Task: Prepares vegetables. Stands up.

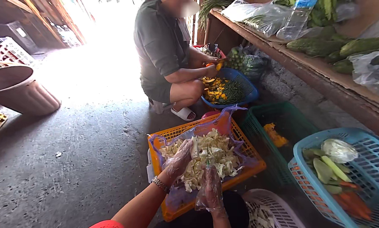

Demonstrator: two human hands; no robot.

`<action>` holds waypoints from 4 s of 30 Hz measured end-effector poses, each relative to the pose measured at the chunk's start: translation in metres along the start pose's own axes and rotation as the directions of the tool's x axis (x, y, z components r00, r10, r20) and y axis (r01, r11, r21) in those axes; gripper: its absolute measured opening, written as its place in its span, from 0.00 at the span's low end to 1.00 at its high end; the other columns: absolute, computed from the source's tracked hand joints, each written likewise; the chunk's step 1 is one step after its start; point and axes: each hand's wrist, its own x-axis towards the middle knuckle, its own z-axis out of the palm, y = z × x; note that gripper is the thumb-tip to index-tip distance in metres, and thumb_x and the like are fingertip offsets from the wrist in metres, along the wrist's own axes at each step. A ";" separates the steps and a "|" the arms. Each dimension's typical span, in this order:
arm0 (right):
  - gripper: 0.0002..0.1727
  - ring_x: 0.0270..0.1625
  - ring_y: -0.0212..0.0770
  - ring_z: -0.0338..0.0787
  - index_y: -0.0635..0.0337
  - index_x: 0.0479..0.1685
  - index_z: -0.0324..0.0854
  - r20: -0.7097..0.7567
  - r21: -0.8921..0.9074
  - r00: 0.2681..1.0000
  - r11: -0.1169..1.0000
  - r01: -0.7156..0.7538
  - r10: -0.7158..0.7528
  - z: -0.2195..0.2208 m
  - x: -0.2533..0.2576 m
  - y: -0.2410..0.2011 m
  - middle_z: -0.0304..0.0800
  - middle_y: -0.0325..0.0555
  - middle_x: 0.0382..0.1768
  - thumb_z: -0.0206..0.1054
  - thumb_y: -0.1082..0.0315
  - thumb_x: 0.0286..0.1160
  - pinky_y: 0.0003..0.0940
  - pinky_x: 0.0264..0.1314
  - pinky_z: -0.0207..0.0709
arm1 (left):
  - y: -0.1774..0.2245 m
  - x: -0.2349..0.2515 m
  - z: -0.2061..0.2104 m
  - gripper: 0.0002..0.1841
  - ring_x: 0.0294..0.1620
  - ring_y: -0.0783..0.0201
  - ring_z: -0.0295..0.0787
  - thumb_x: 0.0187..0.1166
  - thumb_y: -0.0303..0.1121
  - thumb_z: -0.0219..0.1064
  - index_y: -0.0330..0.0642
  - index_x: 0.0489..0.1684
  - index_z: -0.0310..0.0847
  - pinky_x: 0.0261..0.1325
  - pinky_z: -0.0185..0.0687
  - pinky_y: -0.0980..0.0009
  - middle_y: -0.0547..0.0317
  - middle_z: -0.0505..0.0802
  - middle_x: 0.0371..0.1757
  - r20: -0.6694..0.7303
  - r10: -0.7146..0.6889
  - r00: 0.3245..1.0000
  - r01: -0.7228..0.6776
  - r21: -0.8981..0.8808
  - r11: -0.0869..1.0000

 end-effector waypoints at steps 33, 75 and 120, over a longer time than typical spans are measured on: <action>0.24 0.45 0.39 0.86 0.77 0.59 0.81 0.060 -0.237 0.996 0.970 -0.057 0.073 0.005 -0.003 -0.008 0.88 0.58 0.43 0.44 0.64 0.91 0.37 0.57 0.79 | -0.029 0.006 0.036 0.18 0.31 0.73 0.83 0.93 0.34 0.37 0.38 0.75 0.54 0.38 0.84 0.76 0.64 0.82 0.38 -0.096 0.093 0.991 -0.101 -0.084 0.991; 0.21 0.56 0.62 0.91 0.82 0.60 0.80 0.055 -0.445 0.998 0.894 0.052 -0.030 0.012 -0.007 -0.010 0.90 0.72 0.49 0.49 0.69 0.88 0.56 0.65 0.79 | -0.017 -0.011 0.035 0.22 0.33 0.71 0.82 0.94 0.35 0.34 0.30 0.69 0.67 0.45 0.82 0.74 0.63 0.83 0.35 -0.018 0.090 0.996 -0.089 0.050 0.995; 0.21 0.37 0.61 0.96 0.75 0.55 0.87 0.015 -0.866 0.899 0.444 0.230 -0.437 -0.016 0.024 0.004 0.94 0.64 0.40 0.68 0.62 0.75 0.54 0.39 0.88 | -0.016 -0.001 0.028 0.47 0.77 0.60 0.74 0.79 0.42 0.71 0.39 0.93 0.41 0.75 0.74 0.65 0.42 0.71 0.83 0.007 -0.173 0.985 0.156 0.403 0.902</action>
